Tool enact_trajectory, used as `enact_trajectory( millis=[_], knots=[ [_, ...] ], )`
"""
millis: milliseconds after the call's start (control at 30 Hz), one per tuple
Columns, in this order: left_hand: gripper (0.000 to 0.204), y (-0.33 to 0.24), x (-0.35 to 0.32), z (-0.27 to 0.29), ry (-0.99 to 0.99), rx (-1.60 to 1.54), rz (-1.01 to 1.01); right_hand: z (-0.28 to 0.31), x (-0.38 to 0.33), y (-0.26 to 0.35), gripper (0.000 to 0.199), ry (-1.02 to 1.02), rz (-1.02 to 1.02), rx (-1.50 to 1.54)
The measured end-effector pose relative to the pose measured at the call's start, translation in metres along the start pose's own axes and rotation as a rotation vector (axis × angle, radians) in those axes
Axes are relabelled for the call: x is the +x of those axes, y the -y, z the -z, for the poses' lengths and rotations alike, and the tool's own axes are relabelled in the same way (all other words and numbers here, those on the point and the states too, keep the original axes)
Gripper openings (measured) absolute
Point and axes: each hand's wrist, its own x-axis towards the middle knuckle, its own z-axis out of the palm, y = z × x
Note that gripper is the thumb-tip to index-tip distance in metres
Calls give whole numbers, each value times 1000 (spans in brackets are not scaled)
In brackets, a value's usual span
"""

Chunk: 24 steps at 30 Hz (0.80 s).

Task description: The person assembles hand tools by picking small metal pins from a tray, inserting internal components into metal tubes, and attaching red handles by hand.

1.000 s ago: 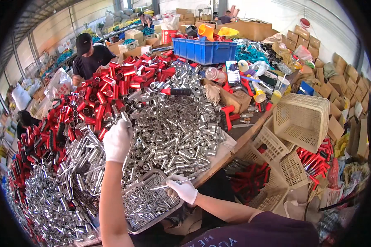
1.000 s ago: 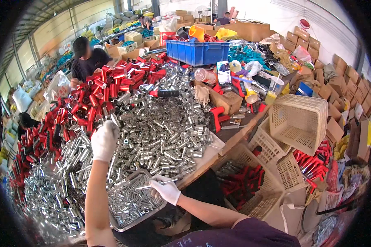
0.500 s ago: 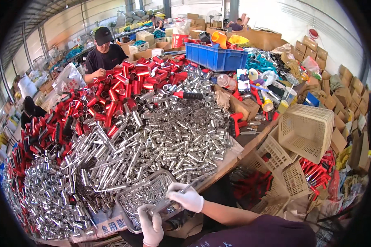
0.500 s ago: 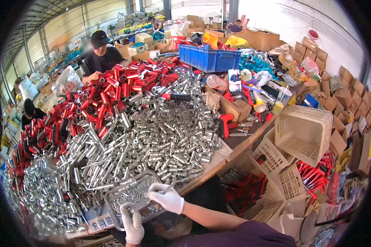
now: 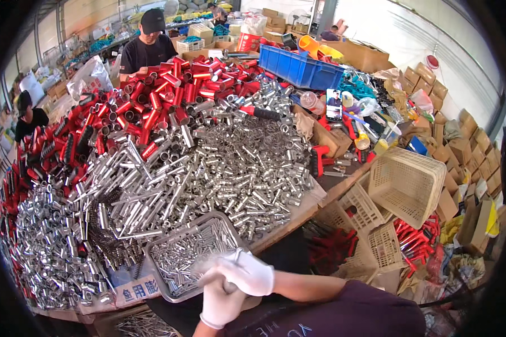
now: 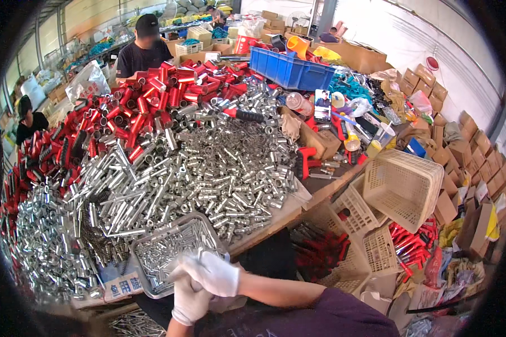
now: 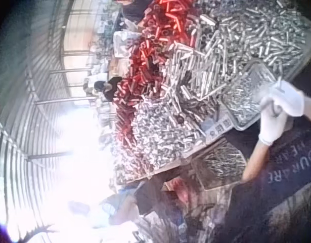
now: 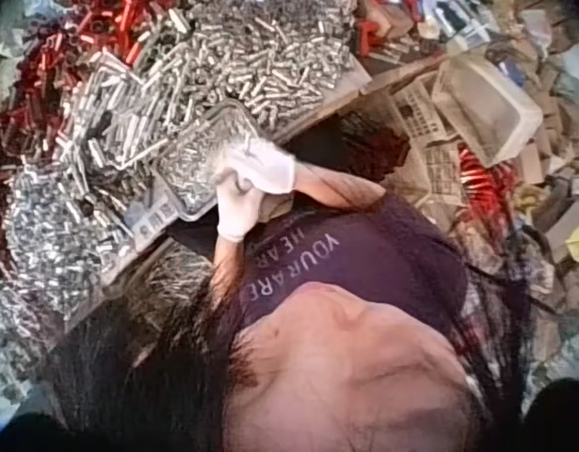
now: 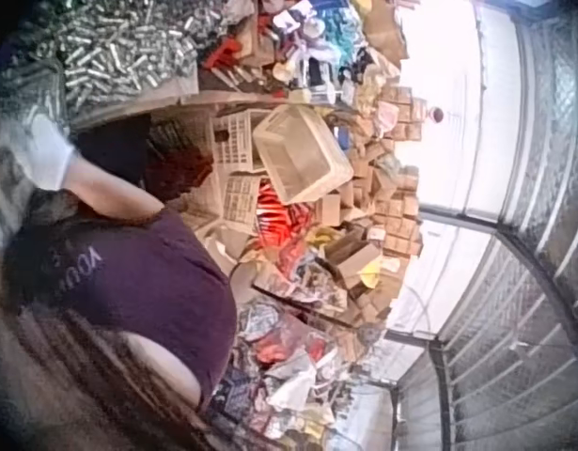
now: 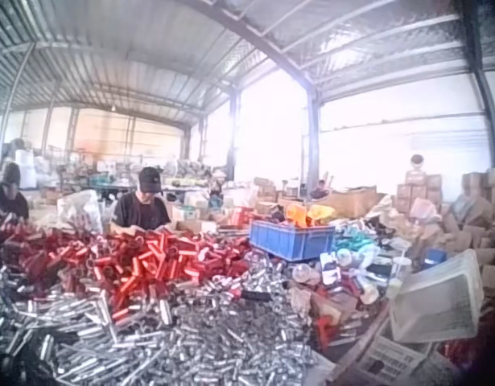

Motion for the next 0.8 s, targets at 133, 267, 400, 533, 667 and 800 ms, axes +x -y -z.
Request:
enact_trajectory(
  millis=[133,267,400,533,667,800],
  knots=[
    [24,27,-7,4,99,-134,184,7,8,-7,40,160,55,-180],
    [19,6,-10,12,-343,36,89,25,6,-13,53,-117,382,-307],
    [25,-2,7,18,-284,-325,-89,-5,-6,-37,51,65,190,69],
    [40,6,7,26,-192,-560,200,-44,-7,-42,38,19,19,281],
    [41,12,3,43,-533,-652,70,-32,-17,-37,33,109,4,-86],
    [41,15,0,48,-416,-405,90,-20,-26,-47,35,57,-164,46]
  ],
)
